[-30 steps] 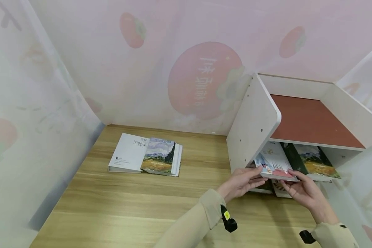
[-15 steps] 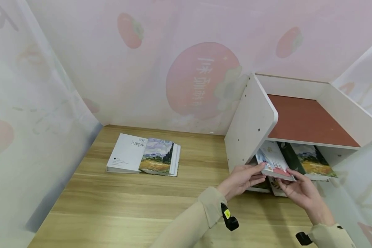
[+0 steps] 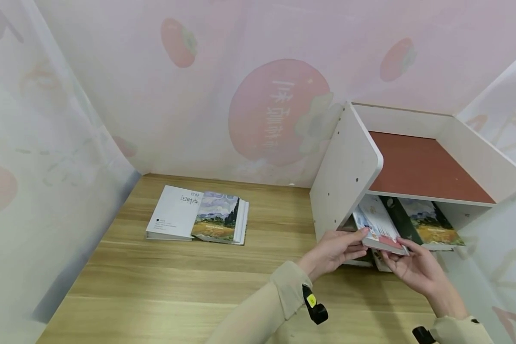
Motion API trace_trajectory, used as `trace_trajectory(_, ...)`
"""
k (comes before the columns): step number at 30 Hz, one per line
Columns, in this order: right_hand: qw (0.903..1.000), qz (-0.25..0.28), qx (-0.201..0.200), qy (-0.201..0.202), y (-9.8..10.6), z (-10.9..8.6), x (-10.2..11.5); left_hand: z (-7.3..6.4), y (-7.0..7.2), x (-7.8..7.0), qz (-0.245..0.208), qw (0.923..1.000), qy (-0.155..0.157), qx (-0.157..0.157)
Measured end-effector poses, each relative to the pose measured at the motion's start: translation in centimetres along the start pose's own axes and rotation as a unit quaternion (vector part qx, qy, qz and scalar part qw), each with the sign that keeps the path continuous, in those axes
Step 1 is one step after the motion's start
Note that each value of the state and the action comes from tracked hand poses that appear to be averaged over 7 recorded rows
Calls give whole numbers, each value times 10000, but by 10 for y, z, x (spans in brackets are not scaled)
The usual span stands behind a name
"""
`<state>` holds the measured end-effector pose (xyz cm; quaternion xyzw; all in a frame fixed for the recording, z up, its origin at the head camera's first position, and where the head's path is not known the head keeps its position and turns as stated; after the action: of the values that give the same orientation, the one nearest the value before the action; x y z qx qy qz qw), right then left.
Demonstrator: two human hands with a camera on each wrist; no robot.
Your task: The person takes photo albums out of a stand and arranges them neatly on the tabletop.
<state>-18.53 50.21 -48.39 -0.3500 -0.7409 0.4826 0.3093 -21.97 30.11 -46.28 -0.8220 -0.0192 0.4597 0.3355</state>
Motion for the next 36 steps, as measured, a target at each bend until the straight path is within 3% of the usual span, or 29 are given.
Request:
trace_trajectory(14,9972,-681,181,-246,11,-4,8,-6,-5,15,307,9994,-3,-150)
trace_trajectory(22,9880,-1446,384,-375,18,-3,14,-2,-3,17,27,9997,-82,-222)
trace_trajectory(30,9860,-1331,815,-594,21,-4,12,2,-4,22,-123,9997,-153,-170)
trace_trajectory(36,9874,-1248,774,-586,23,-7,10,-2,-2,29,-92,9994,-47,-341)
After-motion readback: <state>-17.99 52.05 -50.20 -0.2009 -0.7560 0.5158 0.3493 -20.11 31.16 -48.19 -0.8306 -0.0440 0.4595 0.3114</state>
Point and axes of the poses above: each hand's wrist, its own z-axis towards the middle knuckle, its own y-axis out of the back of the hand, x = y × z, the point moved 5 cm from there along z, towards the middle knuckle, and after that the axes turned 6 degrees about z, right-handed, at the moved point
